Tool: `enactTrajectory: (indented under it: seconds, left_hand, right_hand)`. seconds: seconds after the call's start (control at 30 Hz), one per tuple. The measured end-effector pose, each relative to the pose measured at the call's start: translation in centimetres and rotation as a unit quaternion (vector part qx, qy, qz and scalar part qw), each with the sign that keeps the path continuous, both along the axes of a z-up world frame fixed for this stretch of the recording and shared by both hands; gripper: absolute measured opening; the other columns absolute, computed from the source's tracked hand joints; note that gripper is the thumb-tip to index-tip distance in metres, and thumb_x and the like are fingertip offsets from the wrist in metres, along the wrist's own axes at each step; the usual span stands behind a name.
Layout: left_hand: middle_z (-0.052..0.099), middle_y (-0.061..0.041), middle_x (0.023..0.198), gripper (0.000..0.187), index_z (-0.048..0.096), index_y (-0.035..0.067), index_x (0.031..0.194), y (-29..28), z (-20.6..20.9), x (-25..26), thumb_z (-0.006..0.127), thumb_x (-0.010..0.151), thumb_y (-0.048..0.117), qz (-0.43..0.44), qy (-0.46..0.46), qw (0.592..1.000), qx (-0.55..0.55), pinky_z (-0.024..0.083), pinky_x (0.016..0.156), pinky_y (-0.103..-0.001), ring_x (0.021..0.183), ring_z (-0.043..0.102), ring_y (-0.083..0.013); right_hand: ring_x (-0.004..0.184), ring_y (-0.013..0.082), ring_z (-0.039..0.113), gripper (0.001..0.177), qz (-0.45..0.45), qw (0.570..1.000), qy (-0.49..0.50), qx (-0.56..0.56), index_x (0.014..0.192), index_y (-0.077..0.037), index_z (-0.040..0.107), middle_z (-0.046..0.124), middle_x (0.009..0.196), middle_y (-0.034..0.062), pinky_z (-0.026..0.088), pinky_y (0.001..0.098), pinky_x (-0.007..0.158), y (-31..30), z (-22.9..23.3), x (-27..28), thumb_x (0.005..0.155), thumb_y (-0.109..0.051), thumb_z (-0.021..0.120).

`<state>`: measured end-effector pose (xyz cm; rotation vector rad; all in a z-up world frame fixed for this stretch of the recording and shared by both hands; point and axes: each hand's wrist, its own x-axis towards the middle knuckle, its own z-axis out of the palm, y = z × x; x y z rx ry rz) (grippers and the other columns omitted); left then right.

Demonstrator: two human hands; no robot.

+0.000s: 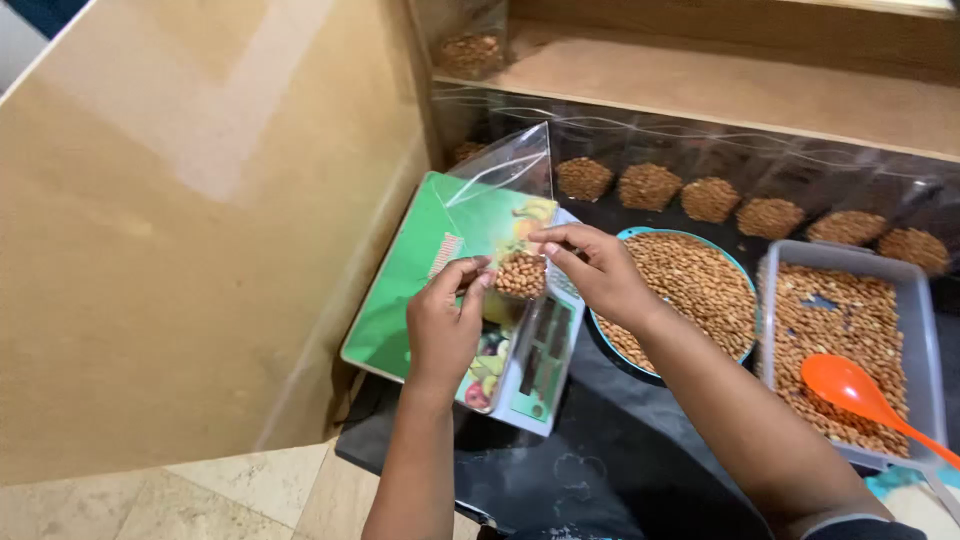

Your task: Measure and scoop peanuts into plastic packaging bags and weigh them.

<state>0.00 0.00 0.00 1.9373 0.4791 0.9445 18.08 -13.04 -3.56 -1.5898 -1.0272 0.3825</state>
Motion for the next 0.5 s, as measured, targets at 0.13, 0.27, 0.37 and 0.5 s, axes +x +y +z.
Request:
enactTrajectory:
  seconds: [0.13, 0.27, 0.37, 0.5]
  left_hand:
    - [0.079, -0.011, 0.098, 0.014, 0.074, 0.003, 0.107, 3.1, -1.6, -1.6, 0.071, 0.093, 0.006, 0.043, 0.002, 0.998, 0.047, 0.061, 0.078, -0.031, 0.088, 0.079, -0.0181]
    - [0.077, -0.013, 0.094, 0.011, 0.074, 0.004, 0.102, 5.3, -3.7, -2.3, 0.072, 0.092, 0.009, 0.07, 0.071, 0.992, 0.072, 0.059, 0.072, -0.035, 0.082, 0.078, -0.0243]
    - [0.076, -0.013, 0.092, 0.012, 0.072, 0.003, 0.101, 5.7, -4.0, -2.4, 0.073, 0.092, 0.011, 0.074, 0.076, 0.992, 0.072, 0.058, 0.07, -0.036, 0.08, 0.077, -0.0266]
    - [0.077, -0.01, 0.089, 0.022, 0.071, 0.005, 0.105, 6.1, -3.3, -2.5, 0.075, 0.084, 0.011, 0.048, 0.127, 0.99, 0.027, 0.058, 0.069, -0.036, 0.08, 0.076, -0.0264]
  right_hand:
    - [0.106, 0.013, 0.07, 0.019, 0.02, 0.999, -0.004, 0.036, 0.115, -0.001, 0.073, 0.076, 0.115, 0.0071, 0.055, 0.0295, 0.094, 4.3, -2.3, 0.5, 0.1, -0.01, 0.064]
    - [0.1, 0.0137, 0.073, 0.02, 0.031, 0.998, -0.056, -0.013, 0.113, -0.001, 0.075, 0.079, 0.11, 0.0088, 0.056, 0.0291, 0.09, 6.4, -2.2, 0.5, 0.097, -0.011, 0.067]
    - [0.095, 0.0138, 0.075, 0.021, 0.024, 0.995, -0.077, -0.054, 0.114, -0.003, 0.076, 0.079, 0.106, 0.0088, 0.057, 0.0289, 0.085, 7.3, -1.1, 0.0, 0.096, -0.013, 0.068]
    - [0.092, 0.0127, 0.074, 0.022, 0.018, 0.993, -0.08, -0.08, 0.115, -0.006, 0.077, 0.079, 0.103, 0.0087, 0.057, 0.0286, 0.081, 7.7, -1.1, 0.1, 0.097, -0.015, 0.068]
